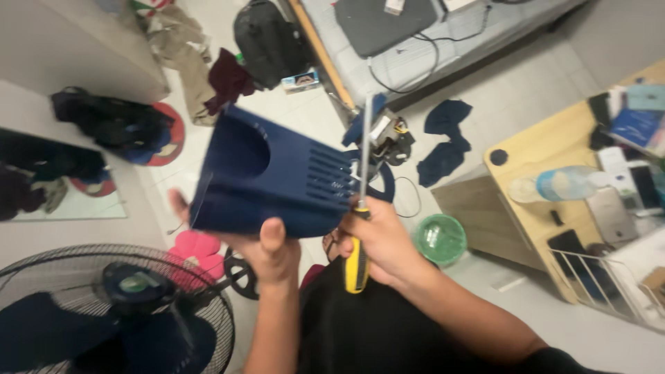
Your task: The person uses a screwdriver to remove and reattach screws on the rear housing of a standing electric fan. They repeatedly loosen and tighten the same screw while holding the fan housing, without fully disassembling or reassembling the fan.
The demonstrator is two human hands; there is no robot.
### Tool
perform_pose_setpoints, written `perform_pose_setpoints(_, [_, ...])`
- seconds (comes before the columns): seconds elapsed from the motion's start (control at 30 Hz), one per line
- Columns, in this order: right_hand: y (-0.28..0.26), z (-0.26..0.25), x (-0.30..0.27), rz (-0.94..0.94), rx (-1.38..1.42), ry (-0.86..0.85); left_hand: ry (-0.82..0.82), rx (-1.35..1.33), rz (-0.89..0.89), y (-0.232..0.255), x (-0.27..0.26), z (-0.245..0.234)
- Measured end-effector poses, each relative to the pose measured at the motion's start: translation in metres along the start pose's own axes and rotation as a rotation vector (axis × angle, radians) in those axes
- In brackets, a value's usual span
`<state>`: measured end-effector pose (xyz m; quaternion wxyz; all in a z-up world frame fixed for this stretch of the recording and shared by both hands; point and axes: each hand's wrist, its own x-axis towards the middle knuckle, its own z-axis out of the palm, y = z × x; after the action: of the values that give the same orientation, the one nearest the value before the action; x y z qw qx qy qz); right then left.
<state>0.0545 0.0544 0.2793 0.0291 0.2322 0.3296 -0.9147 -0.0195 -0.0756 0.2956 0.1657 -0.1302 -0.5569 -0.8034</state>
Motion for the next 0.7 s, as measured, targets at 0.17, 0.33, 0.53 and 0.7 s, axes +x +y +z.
perform_pose_setpoints(0.17, [0.007, 0.000, 0.002, 0.151, 0.111, -0.034, 0.018, 0.015, 0.041, -0.005, -0.010, -0.010])
perform_pose_setpoints(0.33, [0.012, -0.007, 0.009, 0.231, 0.091, -0.088, 0.006, 0.302, 0.138, -0.008, -0.011, -0.020])
perform_pose_setpoints(0.53, [0.015, -0.016, 0.009, 0.208, 0.216, -0.155, -0.013, 0.303, 0.095, -0.008, -0.017, -0.023])
perform_pose_setpoints(0.7, [0.018, -0.012, 0.003, 0.031, 0.067, -0.096, 0.032, -0.015, -0.016, -0.005, -0.017, -0.008])
